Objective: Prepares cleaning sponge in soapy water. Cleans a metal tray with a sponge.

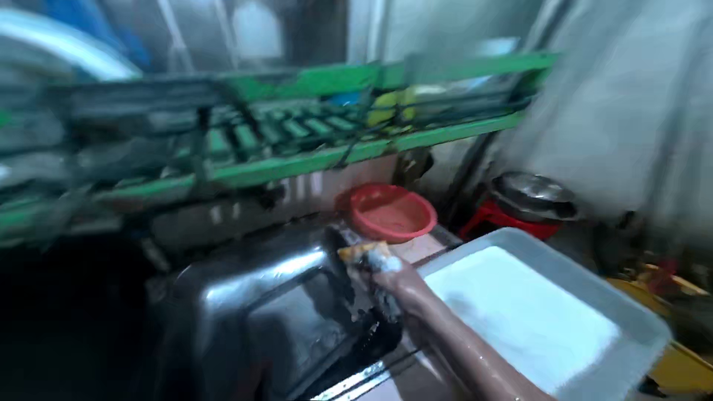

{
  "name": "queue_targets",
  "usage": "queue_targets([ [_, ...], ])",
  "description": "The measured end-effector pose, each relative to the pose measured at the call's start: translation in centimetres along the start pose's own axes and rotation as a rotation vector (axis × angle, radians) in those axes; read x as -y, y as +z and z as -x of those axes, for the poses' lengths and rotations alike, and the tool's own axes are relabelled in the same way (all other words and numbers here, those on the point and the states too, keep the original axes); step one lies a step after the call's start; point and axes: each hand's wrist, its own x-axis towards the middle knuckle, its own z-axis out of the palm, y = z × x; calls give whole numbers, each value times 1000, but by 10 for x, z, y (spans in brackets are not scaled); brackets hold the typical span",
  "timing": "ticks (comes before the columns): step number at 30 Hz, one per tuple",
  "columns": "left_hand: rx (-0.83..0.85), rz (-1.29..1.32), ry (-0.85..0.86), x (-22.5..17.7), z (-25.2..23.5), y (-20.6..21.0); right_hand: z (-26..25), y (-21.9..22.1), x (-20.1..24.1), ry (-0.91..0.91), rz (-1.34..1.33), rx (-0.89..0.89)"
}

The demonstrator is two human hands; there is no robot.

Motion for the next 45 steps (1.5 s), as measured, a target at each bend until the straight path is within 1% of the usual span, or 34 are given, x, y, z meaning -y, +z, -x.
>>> queue_targets([
  [2,24,-13,10,-5,4,-3,-10,32,-5,81,70,39],
  [4,67,-109,33,-13,3,-10,-24,59,-18,127,177,102],
  [5,40,-83,41,-8,-6,-9,-33,69,-30,139,252,152],
  [7,-30,89,-33,0,-21,-5,-56,82,-65,182,401,229],
  [9,-51,335,-68,4,-25,-6,-75,91,-105,242,498,234],
  [10,-66,387,-62,2,-24,-8,-81,94,-122,261,543,224],
  [14,-101,405,18,-9,-19,-14,-101,108,-195,330,674,186],
  [16,-104,401,40,-8,-22,-13,-102,130,-235,300,701,184],
  [17,-105,404,37,-8,-23,-12,-99,148,-246,258,724,189],
  [18,-98,408,36,-7,-24,-12,-93,172,-244,203,733,202],
  [19,-88,421,41,-7,-24,-12,-83,197,-235,124,702,255],
  [21,-86,457,77,-6,-25,-9,-62,241,-208,-63,619,454],
  [22,-101,463,90,-5,-26,-9,-55,256,-196,-124,641,541],
  [24,-111,442,83,-6,-24,-11,-55,263,-187,-200,798,603],
  [26,-114,407,75,-8,-22,-14,-74,244,-197,-313,1015,552],
  [27,-118,397,70,-9,-22,-14,-90,229,-204,-310,1105,501],
  [28,-116,396,70,-10,-22,-14,-107,212,-213,-271,1170,426],
  [29,-112,406,76,-10,-22,-14,-125,196,-220,-178,1201,351],
  [31,-98,397,80,-12,-23,-13,-150,176,-229,37,1157,210],
  [32,-88,371,76,-13,-22,-13,-153,178,-229,83,1110,160],
  [34,-60,332,62,-16,-19,-13,-139,205,-215,56,956,126],
  [36,-58,327,44,-18,-18,-13,-121,245,-195,-9,811,171],
  [39,-83,327,37,-18,-18,-13,-108,286,-179,-11,720,226],
  [41,-85,359,54,-18,-17,-13,-102,297,-171,-26,732,285],
  [43,-74,393,84,-17,-17,-12,-95,304,-167,-99,793,377],
  [45,-97,401,92,-14,-19,-10,-90,302,-171,-172,824,451],
])
